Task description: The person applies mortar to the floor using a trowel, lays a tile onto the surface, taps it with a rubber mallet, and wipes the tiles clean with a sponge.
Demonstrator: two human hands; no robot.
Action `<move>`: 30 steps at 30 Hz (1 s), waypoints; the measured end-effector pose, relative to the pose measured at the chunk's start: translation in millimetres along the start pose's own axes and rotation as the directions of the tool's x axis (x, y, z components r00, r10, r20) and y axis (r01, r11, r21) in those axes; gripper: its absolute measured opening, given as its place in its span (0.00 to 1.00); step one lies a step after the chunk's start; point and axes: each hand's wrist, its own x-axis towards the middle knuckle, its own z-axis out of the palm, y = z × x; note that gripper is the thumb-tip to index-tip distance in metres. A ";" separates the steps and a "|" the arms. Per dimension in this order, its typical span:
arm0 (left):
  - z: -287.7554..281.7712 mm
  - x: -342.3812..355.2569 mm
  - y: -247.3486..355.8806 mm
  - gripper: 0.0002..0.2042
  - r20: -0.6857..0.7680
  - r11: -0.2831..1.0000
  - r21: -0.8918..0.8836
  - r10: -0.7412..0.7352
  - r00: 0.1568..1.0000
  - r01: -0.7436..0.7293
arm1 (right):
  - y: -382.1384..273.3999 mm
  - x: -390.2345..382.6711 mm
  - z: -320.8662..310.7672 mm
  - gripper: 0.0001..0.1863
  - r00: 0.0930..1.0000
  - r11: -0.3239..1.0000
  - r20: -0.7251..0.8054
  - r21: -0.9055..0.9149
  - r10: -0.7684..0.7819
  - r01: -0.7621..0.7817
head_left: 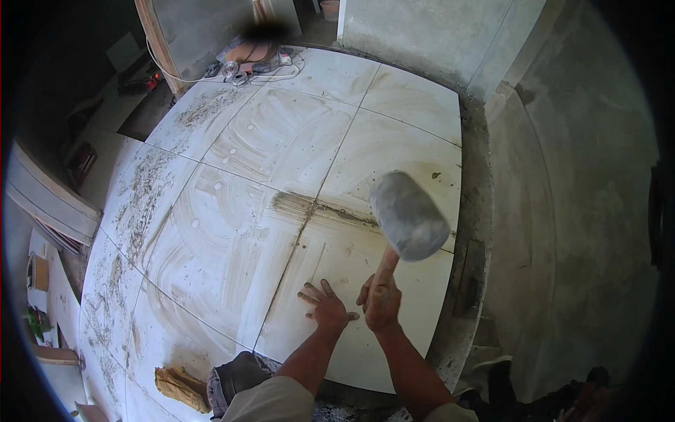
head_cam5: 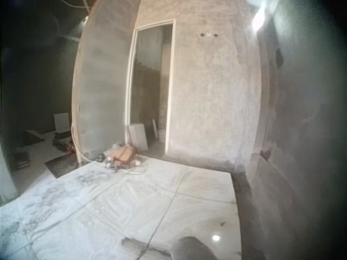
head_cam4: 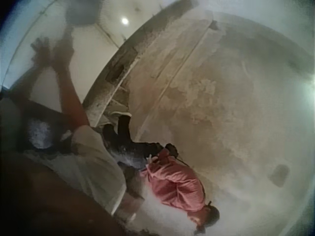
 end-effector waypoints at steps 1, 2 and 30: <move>2.6 2.6 0.2 0.65 -0.027 1.000 -0.010 -0.010 1.000 0.010 | 18.0 -2.7 2.6 0.34 1.000 0.996 0.013 -0.089 0.011 -0.010; 5.5 4.7 -0.1 0.67 -0.042 0.999 -0.038 -0.020 0.999 0.019 | 36.2 -8.5 7.4 0.32 0.997 0.963 0.003 -0.262 0.071 -0.068; -9.8 -6.8 4.7 0.67 0.002 0.999 0.017 -0.028 1.000 0.028 | 21.4 -63.6 -27.2 0.21 0.926 0.890 0.115 -0.341 0.360 -0.304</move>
